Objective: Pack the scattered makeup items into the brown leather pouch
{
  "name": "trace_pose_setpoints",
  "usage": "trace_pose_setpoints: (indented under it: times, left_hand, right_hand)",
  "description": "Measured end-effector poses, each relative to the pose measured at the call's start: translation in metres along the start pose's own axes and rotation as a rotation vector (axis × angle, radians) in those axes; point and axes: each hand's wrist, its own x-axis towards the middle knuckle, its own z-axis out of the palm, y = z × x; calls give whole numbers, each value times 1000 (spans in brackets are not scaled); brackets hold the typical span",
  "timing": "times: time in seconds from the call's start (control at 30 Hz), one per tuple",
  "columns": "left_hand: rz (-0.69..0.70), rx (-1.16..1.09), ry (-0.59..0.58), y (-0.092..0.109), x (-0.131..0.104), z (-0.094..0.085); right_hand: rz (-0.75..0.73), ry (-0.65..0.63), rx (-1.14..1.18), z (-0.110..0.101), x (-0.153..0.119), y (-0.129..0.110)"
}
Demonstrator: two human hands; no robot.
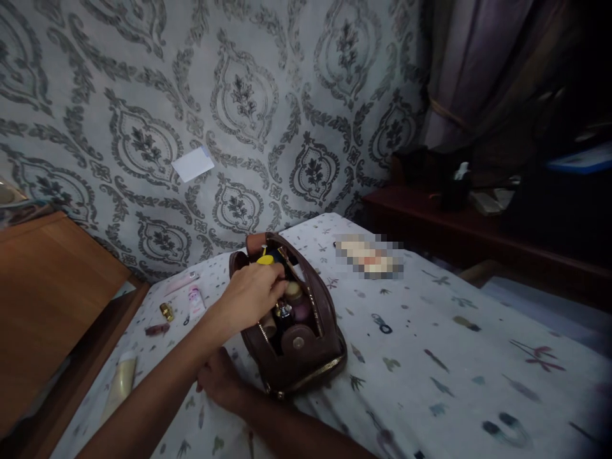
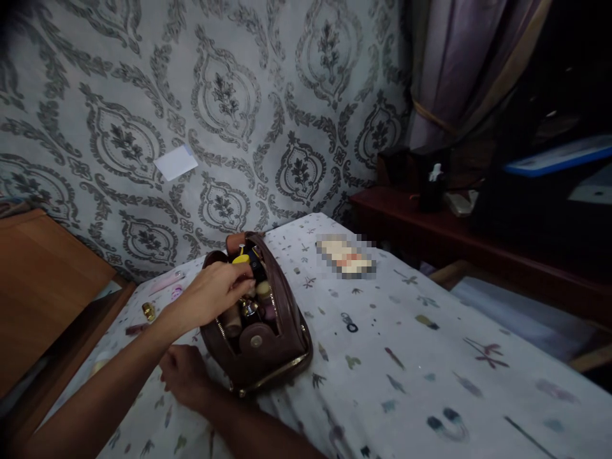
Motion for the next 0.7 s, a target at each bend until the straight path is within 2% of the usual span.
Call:
trace_pose_setpoints:
  times: [0.1,0.23,0.3,0.37,0.47,0.6,0.7]
  left_hand:
    - [20,-154,160,-3,-6,-8]
    - [-18,-318,502,-12,-29,-17]
    - [-100,-358,638,-21,-46,-12]
    - [-195,-388,717,-35,-64,2]
    - [-347,-393,721,-67,-95,37]
    - [-560,-230,593,-127,-137,88]
    - [-733,-80,490,-172,-162,111]
  right_hand:
    - [-21,6,-3,0,3,5]
    - [-68,13,-5,1,8,14]
    - [-93,13,-4,1,10,18]
    - [-113,29,10,2,13,21]
    - [-149,18,37,2,17,23]
    - [-170,2,43,0,18,22]
    - [-149,-5,25,0,17,21]
